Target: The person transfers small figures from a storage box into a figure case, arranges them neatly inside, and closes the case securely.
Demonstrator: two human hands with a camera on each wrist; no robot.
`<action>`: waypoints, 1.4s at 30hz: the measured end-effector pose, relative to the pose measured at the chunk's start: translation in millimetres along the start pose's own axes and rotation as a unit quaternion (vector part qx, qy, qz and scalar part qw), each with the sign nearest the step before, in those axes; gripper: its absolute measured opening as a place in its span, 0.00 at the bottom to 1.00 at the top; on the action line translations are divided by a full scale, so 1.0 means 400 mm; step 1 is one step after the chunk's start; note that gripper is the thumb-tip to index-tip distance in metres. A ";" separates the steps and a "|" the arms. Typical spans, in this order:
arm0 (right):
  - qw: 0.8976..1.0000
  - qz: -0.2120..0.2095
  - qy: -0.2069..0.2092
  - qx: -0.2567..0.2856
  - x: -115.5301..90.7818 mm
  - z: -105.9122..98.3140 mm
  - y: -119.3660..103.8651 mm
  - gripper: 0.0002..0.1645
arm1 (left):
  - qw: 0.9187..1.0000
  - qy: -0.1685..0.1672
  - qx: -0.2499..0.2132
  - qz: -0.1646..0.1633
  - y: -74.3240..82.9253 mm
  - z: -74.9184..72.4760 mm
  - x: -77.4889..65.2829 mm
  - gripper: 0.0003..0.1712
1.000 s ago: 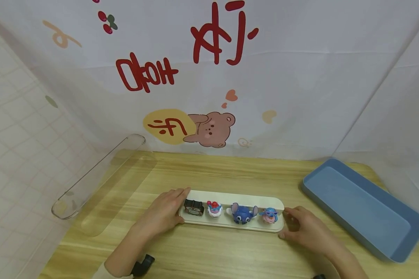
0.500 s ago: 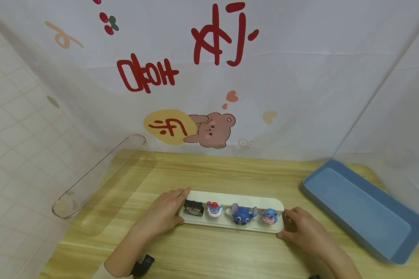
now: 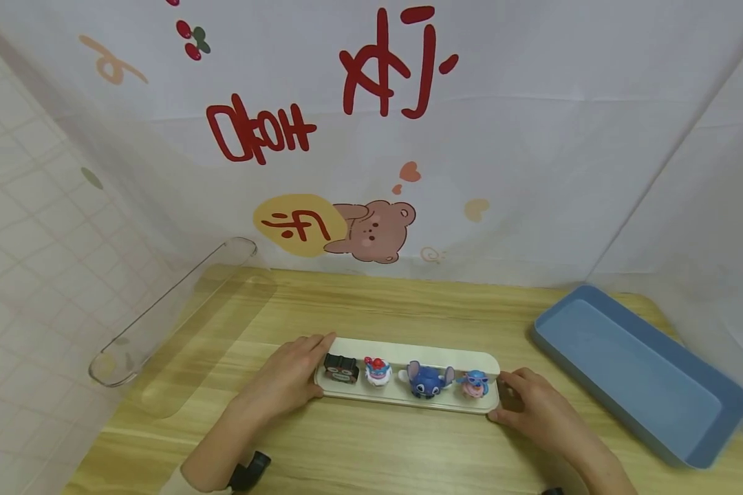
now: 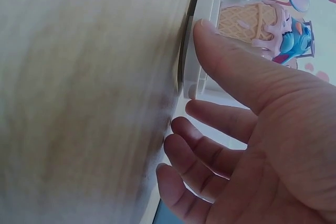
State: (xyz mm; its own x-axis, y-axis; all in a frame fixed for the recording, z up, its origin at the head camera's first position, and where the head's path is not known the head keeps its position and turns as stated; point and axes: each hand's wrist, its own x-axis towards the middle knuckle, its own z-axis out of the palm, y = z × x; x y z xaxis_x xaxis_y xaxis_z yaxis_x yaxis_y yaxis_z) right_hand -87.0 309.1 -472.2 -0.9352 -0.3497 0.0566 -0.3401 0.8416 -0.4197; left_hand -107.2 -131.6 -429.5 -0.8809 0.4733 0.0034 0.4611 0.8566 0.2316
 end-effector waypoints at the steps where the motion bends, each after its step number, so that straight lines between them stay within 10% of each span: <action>1: 1.000 0.001 0.000 -0.001 0.000 -0.001 -0.001 0.37 | 1.000 0.001 -0.005 -0.001 -0.001 -0.002 0.000 0.57; 18: 1.000 0.014 -0.014 0.000 -0.003 -0.008 -0.008 0.38 | 0.996 0.081 0.026 -0.031 -0.007 -0.111 -0.031 0.51; 30: 1.000 0.018 -0.014 0.003 -0.005 -0.006 -0.015 0.38 | 0.965 0.228 0.076 -0.103 -0.089 -0.172 -0.088 0.50; 42: 1.000 0.012 -0.008 -0.001 -0.005 -0.008 -0.018 0.36 | 0.942 0.253 0.127 -0.179 -0.192 -0.202 -0.162 0.64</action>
State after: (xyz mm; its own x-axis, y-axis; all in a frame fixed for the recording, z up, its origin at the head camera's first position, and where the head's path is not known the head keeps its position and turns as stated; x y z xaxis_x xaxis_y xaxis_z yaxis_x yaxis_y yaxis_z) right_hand -83.1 305.0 -466.3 -0.9413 -0.3360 0.0325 -0.3182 0.8508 -0.4181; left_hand -94.0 -244.6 -368.9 -0.8936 0.0413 0.4469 0.0793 0.9946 0.0666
